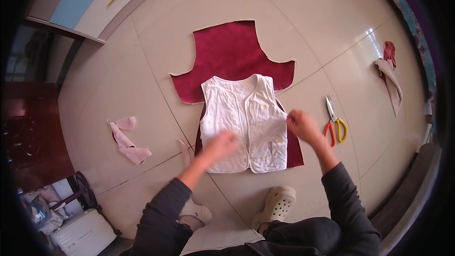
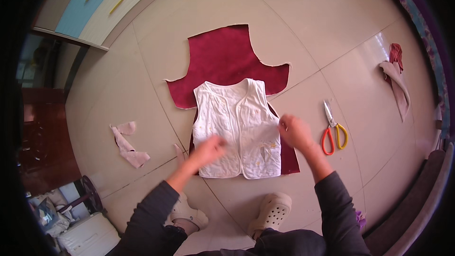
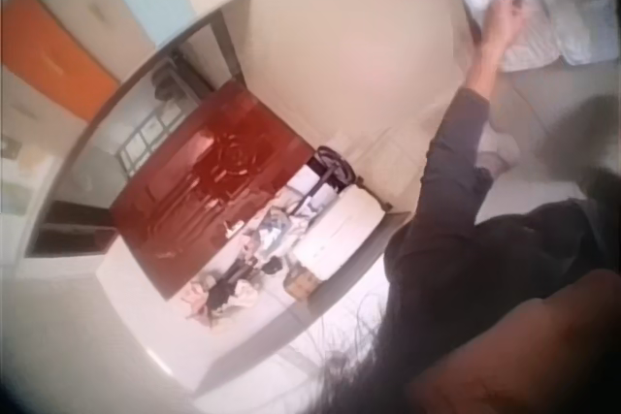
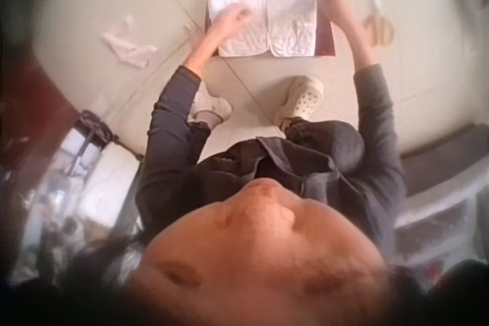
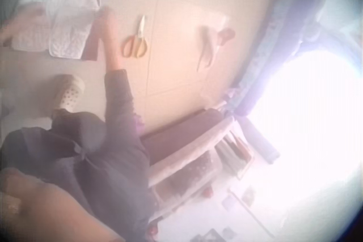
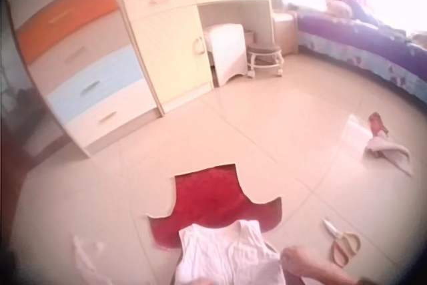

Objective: The person places a white quilted vest on a red fabric piece on the floor, aligns it, and uses scissors to cut the red fabric along the vest's outline. The person adjusts the vest and fabric several times and trims the edges to match the shape.

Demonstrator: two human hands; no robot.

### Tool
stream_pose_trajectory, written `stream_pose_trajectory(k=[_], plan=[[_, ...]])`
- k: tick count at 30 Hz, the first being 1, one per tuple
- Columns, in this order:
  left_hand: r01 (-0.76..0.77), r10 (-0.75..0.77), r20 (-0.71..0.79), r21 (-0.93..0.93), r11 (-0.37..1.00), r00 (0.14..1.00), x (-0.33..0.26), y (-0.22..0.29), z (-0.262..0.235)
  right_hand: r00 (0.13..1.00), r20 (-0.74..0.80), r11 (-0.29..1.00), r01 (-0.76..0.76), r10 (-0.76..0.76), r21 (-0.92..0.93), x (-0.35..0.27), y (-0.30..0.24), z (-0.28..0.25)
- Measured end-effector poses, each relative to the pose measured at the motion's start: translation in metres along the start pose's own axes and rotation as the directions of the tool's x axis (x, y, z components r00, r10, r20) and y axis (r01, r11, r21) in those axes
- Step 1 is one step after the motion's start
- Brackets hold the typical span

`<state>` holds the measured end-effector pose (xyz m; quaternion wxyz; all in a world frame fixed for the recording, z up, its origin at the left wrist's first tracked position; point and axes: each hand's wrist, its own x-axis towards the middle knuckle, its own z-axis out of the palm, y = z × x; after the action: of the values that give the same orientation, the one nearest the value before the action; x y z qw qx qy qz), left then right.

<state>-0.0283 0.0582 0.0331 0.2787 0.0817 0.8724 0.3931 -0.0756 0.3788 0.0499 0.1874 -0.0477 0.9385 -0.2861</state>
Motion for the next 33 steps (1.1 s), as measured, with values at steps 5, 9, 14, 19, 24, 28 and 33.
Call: stream_pose_trajectory(k=[5,9,14,19,24,28,33], plan=[[0.044,-0.175,-0.545,-0.245,0.968,0.82,0.115,-0.067,-0.112,0.943,-0.299,0.986,-0.119,0.149,0.115,0.075,0.023,-0.029],[0.321,-0.152,-0.849,0.022,0.947,0.507,0.165,-0.103,-0.15,0.841,-0.479,0.967,-0.194,0.25,0.163,0.12,0.026,-0.024],[0.407,-0.152,-0.698,0.214,0.888,0.7,0.164,-0.074,-0.145,0.878,-0.401,0.965,-0.246,0.263,0.094,0.147,0.031,-0.004],[0.323,0.032,-0.842,0.241,0.915,0.539,0.161,-0.098,-0.126,0.86,-0.386,0.937,-0.259,0.334,0.235,0.152,0.037,0.003],[-0.016,0.026,-0.654,0.021,1.0,0.756,0.15,0.022,-0.085,0.79,-0.478,0.878,-0.152,0.384,0.454,0.127,0.025,-0.003],[-0.001,0.123,-0.398,0.292,0.956,0.909,0.15,0.052,-0.014,0.845,-0.423,0.828,-0.041,0.327,0.559,0.098,0.022,0.009],[-0.009,0.055,-0.369,0.125,0.992,0.928,0.137,0.062,0.008,0.898,-0.302,0.744,-0.042,0.321,0.666,0.065,0.028,0.034]])
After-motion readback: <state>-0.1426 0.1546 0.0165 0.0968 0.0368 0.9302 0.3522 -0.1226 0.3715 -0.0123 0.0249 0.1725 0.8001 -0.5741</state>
